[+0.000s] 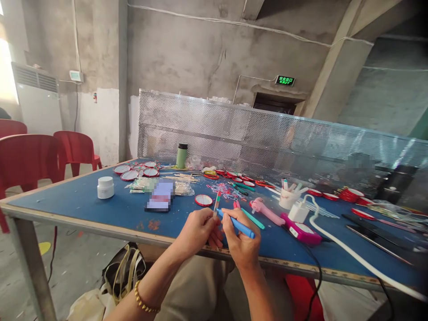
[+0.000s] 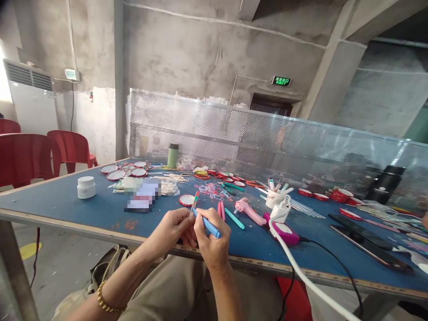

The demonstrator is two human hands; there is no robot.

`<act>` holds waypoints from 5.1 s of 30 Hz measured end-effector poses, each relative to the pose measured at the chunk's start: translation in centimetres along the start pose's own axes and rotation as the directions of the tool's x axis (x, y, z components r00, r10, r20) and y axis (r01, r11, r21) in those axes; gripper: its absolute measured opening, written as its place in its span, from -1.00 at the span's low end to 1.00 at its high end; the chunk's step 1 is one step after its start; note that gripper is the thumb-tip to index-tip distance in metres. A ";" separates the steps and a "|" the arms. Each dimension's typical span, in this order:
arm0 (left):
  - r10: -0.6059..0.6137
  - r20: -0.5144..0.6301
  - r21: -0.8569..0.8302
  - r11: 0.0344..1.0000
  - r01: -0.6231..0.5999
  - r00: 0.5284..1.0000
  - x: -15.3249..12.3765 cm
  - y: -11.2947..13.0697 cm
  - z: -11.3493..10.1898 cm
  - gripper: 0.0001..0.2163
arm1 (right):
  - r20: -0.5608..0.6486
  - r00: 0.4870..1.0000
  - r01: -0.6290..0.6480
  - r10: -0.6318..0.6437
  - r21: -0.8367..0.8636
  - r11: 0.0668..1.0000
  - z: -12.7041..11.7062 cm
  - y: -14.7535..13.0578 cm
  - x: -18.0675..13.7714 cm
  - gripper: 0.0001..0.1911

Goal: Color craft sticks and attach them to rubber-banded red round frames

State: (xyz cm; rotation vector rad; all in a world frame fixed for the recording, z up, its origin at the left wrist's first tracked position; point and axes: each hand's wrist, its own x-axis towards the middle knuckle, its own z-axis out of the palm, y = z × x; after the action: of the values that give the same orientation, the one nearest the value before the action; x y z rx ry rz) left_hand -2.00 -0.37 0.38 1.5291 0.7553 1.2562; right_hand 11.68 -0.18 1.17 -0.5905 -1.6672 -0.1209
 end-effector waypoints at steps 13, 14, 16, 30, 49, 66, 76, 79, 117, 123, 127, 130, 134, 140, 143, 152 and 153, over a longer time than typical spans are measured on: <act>0.004 0.003 0.007 1.000 -0.004 1.000 0.0 0.1 0.0 -0.59 | -0.001 1.000 0.006 -0.006 -0.004 1.000 0.2 0.2 0.0 -0.85; 0.004 0.002 0.007 1.000 -0.005 1.000 0.0 0.1 0.0 -0.59 | 0.002 1.000 -0.001 0.001 -0.001 1.000 0.1 0.2 0.0 -0.85; 0.008 0.003 0.010 1.000 -0.008 1.000 0.0 0.1 0.0 -0.59 | 0.007 1.000 -0.008 0.008 -0.004 1.000 0.1 0.2 -0.1 -0.85; 0.007 0.007 0.011 1.000 -0.007 1.000 0.1 -0.3 -0.1 -0.61 | -0.006 1.000 -0.022 0.022 -0.019 1.000 0.1 0.4 -0.3 -0.85; 0.002 0.008 -0.002 1.000 -0.002 1.000 0.0 -0.1 -0.1 -0.60 | 0.005 1.000 0.023 -0.023 -0.028 0.999 0.1 0.3 -0.2 -0.86; 0.007 0.013 0.009 1.000 -0.007 1.000 0.1 -0.1 -0.2 -0.62 | -0.011 1.000 0.007 -0.007 -0.005 1.000 0.1 0.3 -0.1 -0.87; 0.007 0.011 0.009 1.000 -0.008 1.000 -0.1 -0.1 -0.1 -0.62 | 0.000 1.000 0.002 -0.002 0.007 1.000 0.1 0.4 -0.2 -0.86; 0.009 0.012 0.006 1.000 -0.009 1.000 0.0 -0.2 -0.1 -0.61 | -0.007 1.000 0.004 -0.004 0.013 1.000 0.1 0.3 -0.2 -0.87; -0.001 -0.015 -0.026 1.000 0.000 1.000 0.0 0.0 0.1 -0.63 | 0.001 0.998 0.055 -0.055 -0.038 0.998 -0.1 0.1 0.1 -0.84; 0.003 -0.015 -0.042 0.999 -0.004 1.000 0.0 0.0 0.0 -0.62 | 0.004 0.999 0.049 -0.049 -0.020 0.999 0.0 0.0 0.0 -0.83; 0.007 -0.023 -0.042 0.999 -0.008 1.000 -0.1 0.2 0.1 -0.61 | 0.032 0.999 0.040 -0.040 0.007 0.999 0.0 0.0 0.0 -0.83; 0.007 -0.032 -0.039 0.999 -0.008 0.999 -0.2 0.2 0.1 -0.62 | 0.028 0.998 0.056 -0.056 0.011 0.998 0.0 0.0 0.0 -0.84; 0.008 -0.027 -0.037 0.999 -0.009 1.000 -0.1 0.2 0.1 -0.64 | 0.003 0.998 0.069 -0.069 0.000 0.998 0.1 0.0 0.0 -0.84; 0.013 -0.065 -0.018 1.000 -0.014 0.998 -0.2 0.2 0.2 -0.67 | 0.001 0.997 0.071 -0.071 -0.002 0.997 0.3 0.0 -0.1 -0.84; 0.012 -0.062 -0.027 1.000 -0.014 0.998 -0.2 0.2 0.3 -0.65 | -0.018 0.997 0.071 -0.071 -0.016 0.997 0.2 0.0 -0.2 -0.85; 0.037 -0.084 0.002 0.999 -0.037 0.996 -0.1 0.1 0.2 -0.70 | -0.017 0.995 0.103 -0.103 0.028 0.994 0.3 0.0 -0.3 -0.84; 0.041 -0.090 0.007 0.999 -0.041 0.995 -0.1 0.0 0.2 -0.70 | -0.003 0.994 0.107 -0.107 0.027 0.994 0.3 0.1 -0.3 -0.84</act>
State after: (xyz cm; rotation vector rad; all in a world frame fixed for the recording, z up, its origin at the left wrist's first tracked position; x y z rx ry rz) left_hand -1.82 -0.57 0.38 1.5074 0.7893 1.3621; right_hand 11.44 -0.06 0.80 -0.4808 -1.6969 -0.1757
